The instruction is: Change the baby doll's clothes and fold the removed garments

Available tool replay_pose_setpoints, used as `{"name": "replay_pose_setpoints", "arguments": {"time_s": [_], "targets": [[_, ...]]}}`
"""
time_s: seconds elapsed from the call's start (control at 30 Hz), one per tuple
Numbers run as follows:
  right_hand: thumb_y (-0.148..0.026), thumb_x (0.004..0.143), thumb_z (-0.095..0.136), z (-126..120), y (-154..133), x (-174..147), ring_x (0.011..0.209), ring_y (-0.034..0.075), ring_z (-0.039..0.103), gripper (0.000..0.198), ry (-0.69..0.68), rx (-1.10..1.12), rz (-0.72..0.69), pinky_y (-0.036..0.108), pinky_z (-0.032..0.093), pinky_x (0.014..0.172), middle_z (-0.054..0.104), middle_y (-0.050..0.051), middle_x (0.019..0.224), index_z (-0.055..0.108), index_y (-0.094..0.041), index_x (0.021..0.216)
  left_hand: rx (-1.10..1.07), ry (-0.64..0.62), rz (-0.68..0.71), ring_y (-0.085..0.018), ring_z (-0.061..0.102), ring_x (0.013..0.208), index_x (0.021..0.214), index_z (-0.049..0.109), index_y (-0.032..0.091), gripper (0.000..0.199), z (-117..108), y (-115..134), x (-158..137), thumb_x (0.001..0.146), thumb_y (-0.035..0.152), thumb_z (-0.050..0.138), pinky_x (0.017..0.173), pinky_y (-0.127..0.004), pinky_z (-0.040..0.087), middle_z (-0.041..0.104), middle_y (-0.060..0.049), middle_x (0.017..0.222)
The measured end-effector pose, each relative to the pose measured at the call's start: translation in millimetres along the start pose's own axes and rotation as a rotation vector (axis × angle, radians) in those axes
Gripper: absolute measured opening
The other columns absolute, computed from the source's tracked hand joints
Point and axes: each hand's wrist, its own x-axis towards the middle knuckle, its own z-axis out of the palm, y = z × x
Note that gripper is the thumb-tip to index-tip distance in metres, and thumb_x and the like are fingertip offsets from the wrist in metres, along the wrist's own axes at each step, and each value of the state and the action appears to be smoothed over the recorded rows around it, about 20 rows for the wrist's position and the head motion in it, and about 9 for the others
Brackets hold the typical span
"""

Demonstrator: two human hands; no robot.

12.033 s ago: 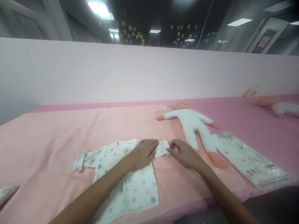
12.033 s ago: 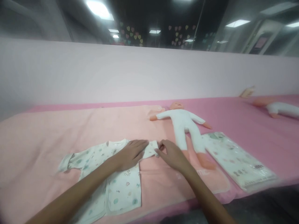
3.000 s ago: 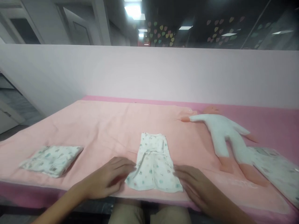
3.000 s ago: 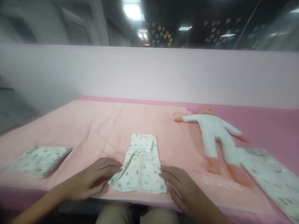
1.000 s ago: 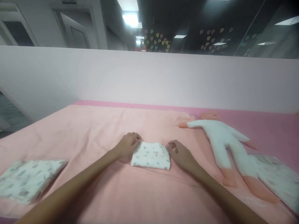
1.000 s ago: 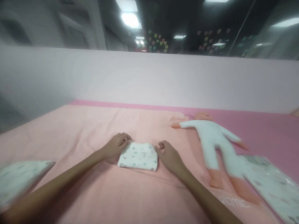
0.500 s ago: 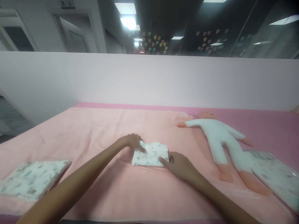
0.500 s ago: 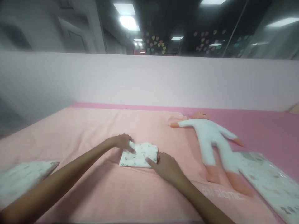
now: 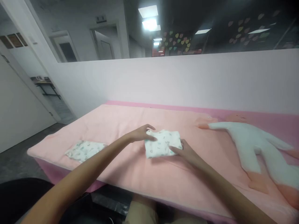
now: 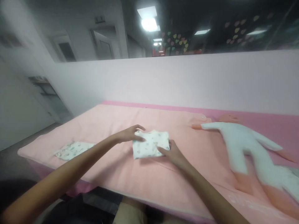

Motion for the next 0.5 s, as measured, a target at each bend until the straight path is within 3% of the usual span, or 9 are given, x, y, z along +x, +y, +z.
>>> {"name": "replay_pose_setpoints", "arguments": {"time_s": [0.07, 0.13, 0.3, 0.4, 0.5], "targets": [[-0.046, 0.081, 0.082, 21, -25, 7, 0.109, 0.028, 0.074, 0.062, -0.075, 0.131, 0.084, 0.042, 0.065, 0.086, 0.07, 0.015, 0.131, 0.049, -0.021, 0.128, -0.051, 0.093, 0.011, -0.029, 0.069, 0.116, 0.147, 0.05, 0.025, 0.086, -20, -6, -36, 0.072, 0.052, 0.086, 0.096, -0.041, 0.058, 0.065, -0.012, 0.133], [-0.041, 0.079, 0.085, 52, -52, 17, 0.111, 0.027, 0.073, 0.068, -0.178, 0.223, 0.064, 0.041, 0.065, 0.088, 0.068, 0.014, 0.133, 0.044, -0.023, 0.13, -0.051, 0.222, 0.004, -0.029, 0.069, 0.116, 0.15, 0.047, 0.025, 0.087, -43, -15, -77, 0.076, 0.055, 0.082, 0.096, -0.041, 0.059, 0.064, -0.013, 0.134], [-0.036, 0.08, 0.085, 160, -109, 52, 0.106, 0.022, 0.073, 0.072, -0.427, 0.262, 0.022, 0.035, 0.063, 0.086, 0.07, 0.011, 0.127, 0.041, -0.019, 0.134, 0.048, 0.542, -0.171, -0.03, 0.072, 0.11, 0.152, 0.046, 0.028, 0.09, -106, -41, -177, 0.078, 0.067, 0.078, 0.08, -0.038, 0.063, 0.055, -0.017, 0.149], [-0.035, 0.082, 0.082, 231, -126, 70, 0.106, 0.02, 0.072, 0.071, -0.525, 0.226, 0.017, 0.03, 0.063, 0.083, 0.066, 0.013, 0.134, 0.041, -0.016, 0.136, 0.095, 0.679, -0.273, -0.029, 0.069, 0.111, 0.146, 0.052, 0.024, 0.087, -135, -66, -218, 0.077, 0.07, 0.078, 0.081, -0.034, 0.061, 0.064, -0.012, 0.138], [-0.036, 0.084, 0.079, 288, -125, 75, 0.105, 0.022, 0.071, 0.068, -0.56, 0.107, 0.022, 0.034, 0.06, 0.086, 0.066, 0.015, 0.133, 0.042, -0.015, 0.137, 0.07, 0.741, -0.355, -0.026, 0.068, 0.108, 0.143, 0.053, 0.018, 0.086, -144, -108, -240, 0.079, 0.073, 0.075, 0.081, -0.034, 0.06, 0.069, -0.01, 0.126]]}}
